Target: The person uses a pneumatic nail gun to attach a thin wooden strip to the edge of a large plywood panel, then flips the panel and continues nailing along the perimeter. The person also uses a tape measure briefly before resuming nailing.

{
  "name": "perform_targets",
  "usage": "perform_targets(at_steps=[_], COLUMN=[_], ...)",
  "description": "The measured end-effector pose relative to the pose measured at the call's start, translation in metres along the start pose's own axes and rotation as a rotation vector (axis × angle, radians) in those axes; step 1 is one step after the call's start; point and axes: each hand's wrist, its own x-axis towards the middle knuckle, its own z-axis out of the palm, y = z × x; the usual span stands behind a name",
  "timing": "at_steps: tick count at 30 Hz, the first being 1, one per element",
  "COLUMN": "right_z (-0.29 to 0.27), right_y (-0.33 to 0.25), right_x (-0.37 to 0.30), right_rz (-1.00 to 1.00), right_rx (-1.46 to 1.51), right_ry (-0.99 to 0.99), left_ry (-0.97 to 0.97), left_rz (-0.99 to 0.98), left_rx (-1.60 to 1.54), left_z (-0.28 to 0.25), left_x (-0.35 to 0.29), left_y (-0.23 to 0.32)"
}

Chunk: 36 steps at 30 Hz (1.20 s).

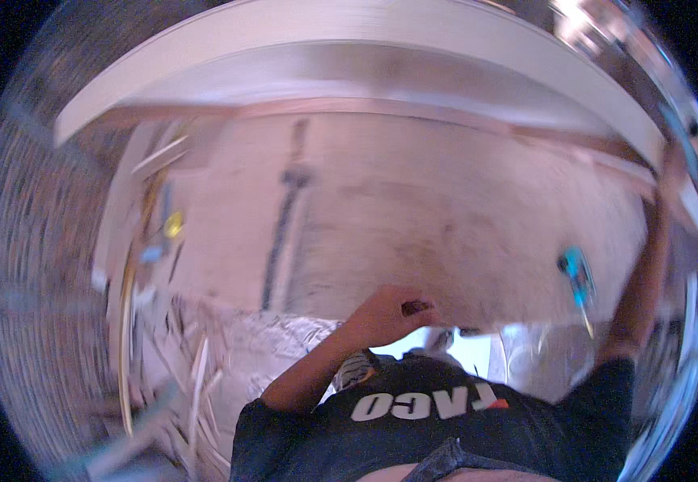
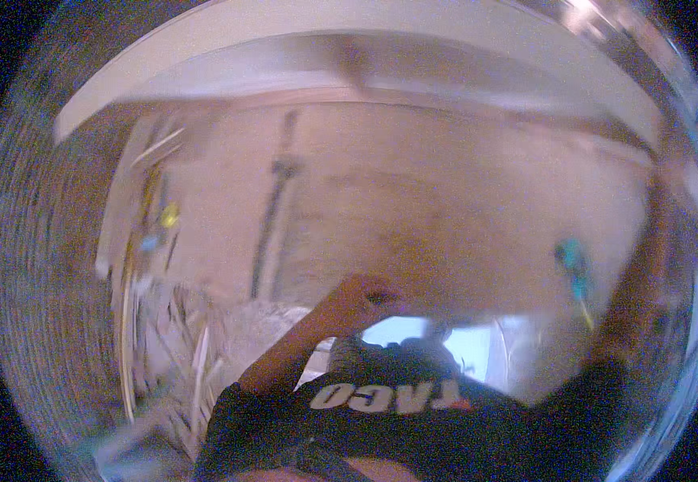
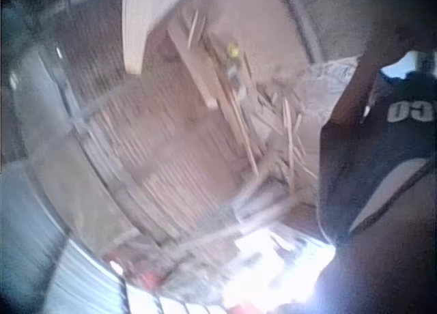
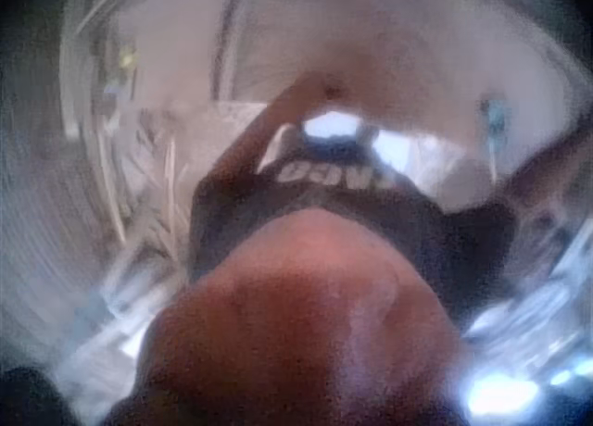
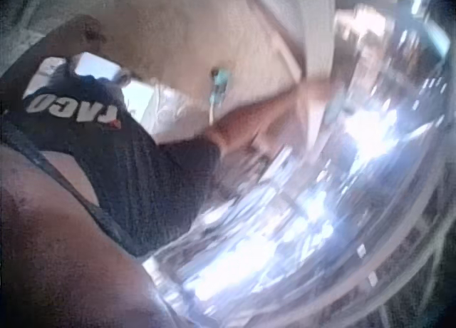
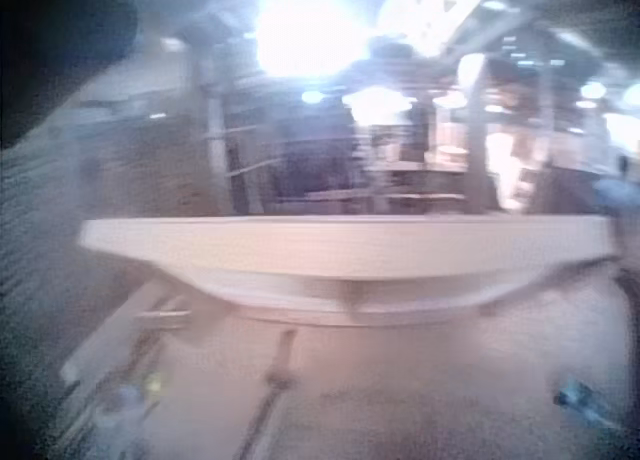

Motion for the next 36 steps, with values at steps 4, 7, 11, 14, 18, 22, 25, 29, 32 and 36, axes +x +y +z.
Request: perform_targets(at_steps=[4,7,11,14,18,22,25,29,32,36], right_z=[0.022,0.02,-0.006,-0.021,-0.016,-0.047,-0.061,-0.078,-0.098,-0.095], right_y=[-0.118,-0.149,-0.203,-0.197,-0.202,-0.191,-0.138,-0.023,0.03,0.07], right_x=[0.013,0.033,0.017,0.005,-0.005,-0.042,-0.162,-0.35,-0.411,-0.443], right_rz=[-0.076,-0.152,-0.059,-0.185,-0.181,-0.211,-0.002,0.433,0.526,0.484], right_rx=[-0.31,-0.411,0.102,0.437,0.672,0.684,0.397,-0.043,-0.158,0.036], right_ry=[0.136,0.164,0.184,0.411,0.564,0.604,0.233,-0.372,-0.725,-0.97], left_ry=[-0.048,-0.025,0.118,0.196,0.009,-0.185,0.385,0.319,0.334,0.629], left_rz=[0.132,0.282,0.182,0.323,0.579,0.319,0.517,0.552,0.525,0.513], left_rx=[0.027,-0.34,-1.006,-1.182,-1.187,-1.419,-1.017,-1.101,-1.07,-0.718], left_z=[0.085,0.148,0.179,0.201,0.178,0.194,0.215,0.221,0.206,0.185], left_x=[0.095,0.184,0.247,0.252,0.259,0.243,0.246,0.252,0.263,0.273], left_y=[0.093,0.163,0.232,0.27,0.276,0.315,0.322,0.325,0.325,0.315])
